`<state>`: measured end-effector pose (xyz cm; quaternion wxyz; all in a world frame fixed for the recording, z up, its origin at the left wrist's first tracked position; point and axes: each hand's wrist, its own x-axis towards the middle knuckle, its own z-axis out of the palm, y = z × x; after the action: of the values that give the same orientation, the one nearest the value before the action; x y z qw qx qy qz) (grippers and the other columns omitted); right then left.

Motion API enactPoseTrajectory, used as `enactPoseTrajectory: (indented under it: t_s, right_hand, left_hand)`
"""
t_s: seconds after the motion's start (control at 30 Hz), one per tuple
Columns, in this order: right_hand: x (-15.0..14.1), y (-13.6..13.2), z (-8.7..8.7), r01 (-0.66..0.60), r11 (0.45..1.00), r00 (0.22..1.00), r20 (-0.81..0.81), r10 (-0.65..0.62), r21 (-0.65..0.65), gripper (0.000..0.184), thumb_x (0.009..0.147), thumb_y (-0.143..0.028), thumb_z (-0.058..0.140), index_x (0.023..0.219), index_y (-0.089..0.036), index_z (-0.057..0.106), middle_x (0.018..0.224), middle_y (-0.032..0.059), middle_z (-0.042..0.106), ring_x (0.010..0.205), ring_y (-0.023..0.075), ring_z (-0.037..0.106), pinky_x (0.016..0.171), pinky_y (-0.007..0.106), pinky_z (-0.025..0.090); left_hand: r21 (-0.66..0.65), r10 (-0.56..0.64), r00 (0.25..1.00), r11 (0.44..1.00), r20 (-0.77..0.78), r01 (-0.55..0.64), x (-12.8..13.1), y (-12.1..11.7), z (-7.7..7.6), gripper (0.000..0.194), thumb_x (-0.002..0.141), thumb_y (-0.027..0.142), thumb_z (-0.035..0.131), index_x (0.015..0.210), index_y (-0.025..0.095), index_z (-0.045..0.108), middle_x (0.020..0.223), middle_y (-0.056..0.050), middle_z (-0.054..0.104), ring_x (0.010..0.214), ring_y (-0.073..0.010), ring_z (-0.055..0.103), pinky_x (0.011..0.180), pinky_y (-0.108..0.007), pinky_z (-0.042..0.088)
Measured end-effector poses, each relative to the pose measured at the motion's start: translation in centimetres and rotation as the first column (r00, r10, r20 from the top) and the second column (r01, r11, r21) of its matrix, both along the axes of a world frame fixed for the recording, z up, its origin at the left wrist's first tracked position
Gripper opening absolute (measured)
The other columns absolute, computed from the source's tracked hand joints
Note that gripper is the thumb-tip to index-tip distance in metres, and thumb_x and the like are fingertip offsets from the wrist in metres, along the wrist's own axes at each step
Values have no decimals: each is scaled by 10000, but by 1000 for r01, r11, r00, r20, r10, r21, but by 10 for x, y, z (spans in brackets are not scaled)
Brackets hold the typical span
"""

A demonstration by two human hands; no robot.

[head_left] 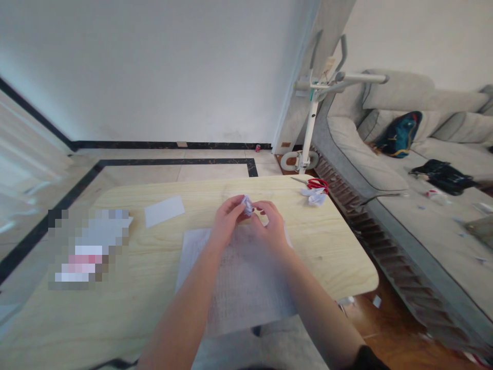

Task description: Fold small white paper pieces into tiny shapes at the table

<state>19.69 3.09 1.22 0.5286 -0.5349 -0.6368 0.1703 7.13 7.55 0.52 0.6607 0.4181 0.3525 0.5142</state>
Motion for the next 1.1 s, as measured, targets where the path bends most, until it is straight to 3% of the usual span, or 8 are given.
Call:
enactPoseTrajectory:
  t_s: [0.2,0.73,0.93,1.1]
  right_hand:
    - [0,1,0,-37,999,999,39,37,12,249,759,-141,551,977,-236,626,958,63,587,941,204,553,834,360,454]
    - [-2,3,-7,-18,999,998,64,15,46,249,749,-124,585,969,-233,632,979,59,563,950,192,563,872,362,472]
    - [-2,3,-7,-33,998,997,70,30,51,222,744,-128,584,934,-226,642,981,58,569,958,192,562,879,361,469]
    - [0,0,-2,-8,1000,1000,1,8,20,315,770,-146,561,1072,-228,587,1022,66,573,904,181,566,763,326,497]
  left_hand:
    - [-31,7,1000,999,-22,-7,-1,1,-5,430,723,366,639,1110,180,611,1045,-81,651,889,-179,638,792,-331,523]
    - [-53,-24,999,998,39,26,-2,-1,0,440,686,337,694,1090,171,645,1040,-92,655,916,-205,623,737,-309,518]
    - [-36,-20,998,999,-67,17,-2,-1,-1,435,723,343,651,1122,171,634,1068,-95,656,912,-206,626,728,-314,534]
    - [-2,-15,984,1000,-177,15,-1,-2,3,383,764,335,596,1102,161,641,1079,-87,660,887,-201,635,734,-322,542]
